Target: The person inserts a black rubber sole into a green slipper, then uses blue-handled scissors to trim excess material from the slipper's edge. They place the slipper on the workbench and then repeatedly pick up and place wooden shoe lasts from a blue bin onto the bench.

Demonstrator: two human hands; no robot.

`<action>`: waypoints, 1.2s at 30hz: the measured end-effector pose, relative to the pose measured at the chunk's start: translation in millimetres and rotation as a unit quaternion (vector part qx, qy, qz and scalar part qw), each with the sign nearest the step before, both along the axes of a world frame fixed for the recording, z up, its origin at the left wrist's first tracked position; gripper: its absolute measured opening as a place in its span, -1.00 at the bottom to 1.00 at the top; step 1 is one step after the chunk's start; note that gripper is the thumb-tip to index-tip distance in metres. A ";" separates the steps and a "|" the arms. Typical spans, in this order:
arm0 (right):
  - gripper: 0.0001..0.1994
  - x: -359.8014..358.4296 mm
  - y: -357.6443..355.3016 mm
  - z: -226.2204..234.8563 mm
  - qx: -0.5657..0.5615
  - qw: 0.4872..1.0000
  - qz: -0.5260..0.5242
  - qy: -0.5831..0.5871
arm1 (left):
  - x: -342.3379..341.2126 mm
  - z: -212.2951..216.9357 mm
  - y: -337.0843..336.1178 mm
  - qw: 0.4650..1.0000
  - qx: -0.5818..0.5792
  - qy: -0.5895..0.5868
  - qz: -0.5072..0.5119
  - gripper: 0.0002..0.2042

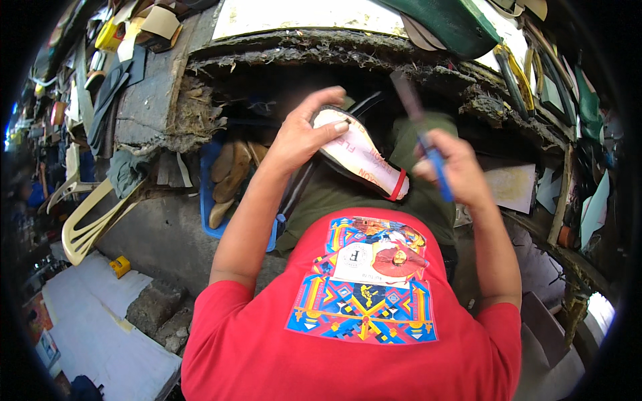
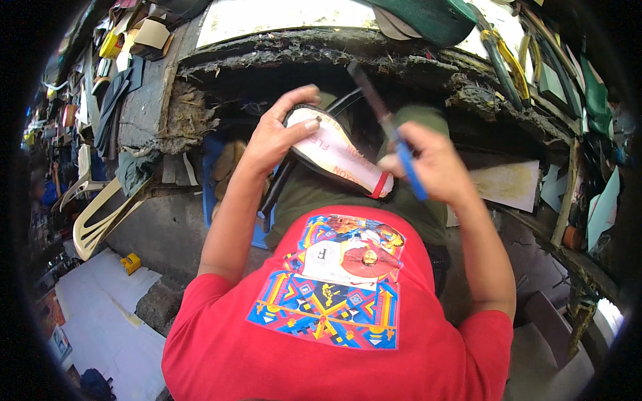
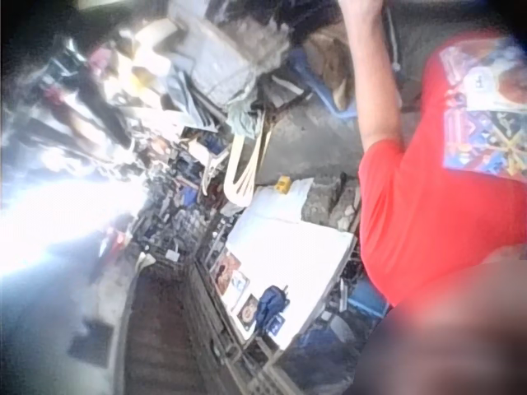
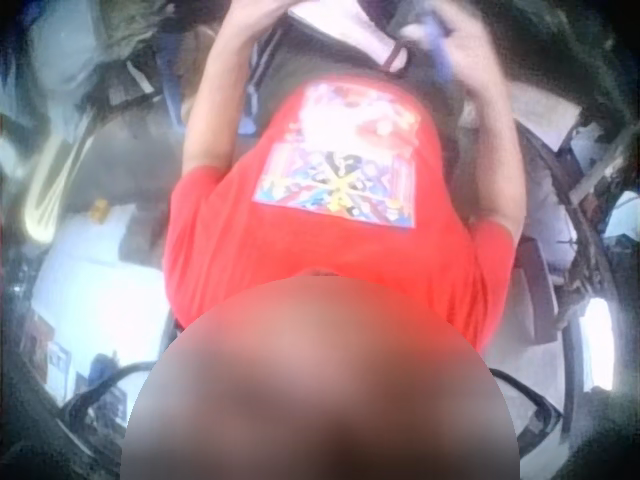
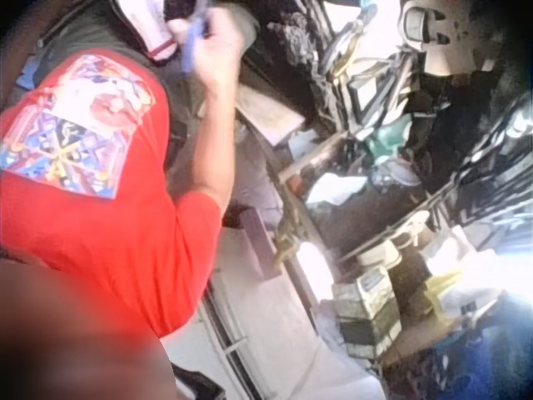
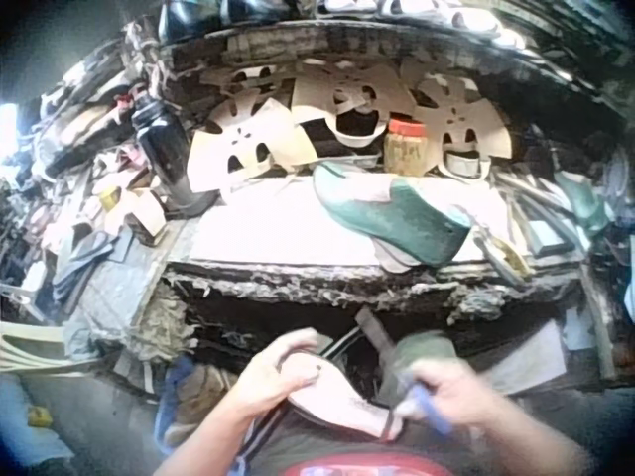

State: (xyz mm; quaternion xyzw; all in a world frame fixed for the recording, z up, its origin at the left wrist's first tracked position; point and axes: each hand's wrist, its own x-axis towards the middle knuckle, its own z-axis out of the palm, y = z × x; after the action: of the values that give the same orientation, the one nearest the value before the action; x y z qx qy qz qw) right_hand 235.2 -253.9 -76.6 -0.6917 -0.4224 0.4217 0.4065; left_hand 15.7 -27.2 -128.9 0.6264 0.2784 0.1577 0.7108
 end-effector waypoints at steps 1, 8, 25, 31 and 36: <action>-0.69 15.5 -4.7 17.5 0.060 0.996 -0.035 -0.053 | -0.6 -0.6 -3.0 0.999 -0.038 -0.022 0.022 -0.57; -0.47 207.7 -21.2 96.7 -0.096 0.865 -0.152 -0.469 | -22.1 8.3 -10.8 0.962 0.170 0.209 0.034 -0.47; -0.49 -7.5 -23.1 -43.2 -0.113 0.982 -0.141 0.049 | -95.9 -35.0 -5.4 0.941 -0.287 -0.156 0.086 -0.65; -0.37 -69.2 -9.2 -85.2 0.018 0.793 -0.092 0.602 | -101.8 9.3 14.6 0.969 -0.183 -0.167 0.015 -0.38; -0.49 -71.1 -1.0 -34.1 0.079 0.786 -0.071 0.609 | -104.2 67.7 20.7 0.971 -0.055 -0.226 -0.054 -0.34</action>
State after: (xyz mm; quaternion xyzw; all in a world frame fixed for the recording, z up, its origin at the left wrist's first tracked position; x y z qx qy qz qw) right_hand 164.0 -254.9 -110.7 -0.2844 -0.0690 0.6906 0.6613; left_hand -88.5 -6.5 -61.2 0.5488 0.0843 0.2408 0.7961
